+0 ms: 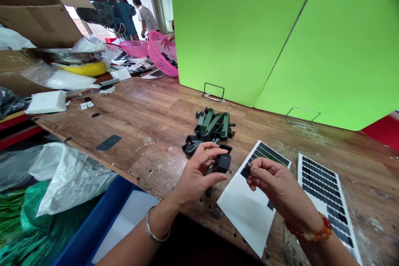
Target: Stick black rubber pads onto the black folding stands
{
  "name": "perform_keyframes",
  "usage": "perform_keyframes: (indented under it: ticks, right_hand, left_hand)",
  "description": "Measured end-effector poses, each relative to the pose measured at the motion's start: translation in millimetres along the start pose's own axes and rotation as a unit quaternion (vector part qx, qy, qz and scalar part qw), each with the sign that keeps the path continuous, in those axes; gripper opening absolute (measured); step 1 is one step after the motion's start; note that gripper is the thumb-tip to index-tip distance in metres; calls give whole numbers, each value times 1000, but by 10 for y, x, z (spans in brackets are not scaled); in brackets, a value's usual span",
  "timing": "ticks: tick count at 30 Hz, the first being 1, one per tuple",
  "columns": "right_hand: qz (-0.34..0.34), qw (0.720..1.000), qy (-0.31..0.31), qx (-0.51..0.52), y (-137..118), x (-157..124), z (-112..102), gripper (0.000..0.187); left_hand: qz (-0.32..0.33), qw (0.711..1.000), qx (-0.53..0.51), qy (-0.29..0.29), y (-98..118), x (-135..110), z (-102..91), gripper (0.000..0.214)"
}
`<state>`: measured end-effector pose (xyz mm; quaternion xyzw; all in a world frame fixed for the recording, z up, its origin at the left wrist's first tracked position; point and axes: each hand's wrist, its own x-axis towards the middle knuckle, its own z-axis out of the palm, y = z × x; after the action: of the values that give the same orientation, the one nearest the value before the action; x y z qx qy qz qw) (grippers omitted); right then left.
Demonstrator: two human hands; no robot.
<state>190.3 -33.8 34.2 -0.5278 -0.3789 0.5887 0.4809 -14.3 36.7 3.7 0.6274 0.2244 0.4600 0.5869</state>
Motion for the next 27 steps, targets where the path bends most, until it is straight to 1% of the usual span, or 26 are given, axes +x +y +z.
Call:
perform_keyframes:
  ticks: [3,6,8,15,18,22,27]
  right_hand:
    - [-23,999,-16,-45,-188,-26,77,21]
    - [-43,995,-16,-93,-312,-29,110,19]
    - [-43,993,-20,-103,-349,-11,120,17]
    - [-32,997,-51,-57,-319,82,123,19]
    - [-26,997,-50,-50,-296,104,111,21]
    - [-21,997,-51,-45,-296,119,105,23]
    - [-18,997,-37,-68,-331,112,116,22]
  left_hand:
    - [-24,999,-9,-23,-34,19,118,44]
    - [-65,997,0,-52,5,31,164,43]
    - [-78,994,8,-69,34,36,178,43]
    - [-66,995,7,-81,38,55,197,42]
    - [-67,994,-3,-89,42,67,200,42]
    - [-67,994,-3,-85,49,73,211,41]
    - [-67,994,1,-84,36,72,219,42]
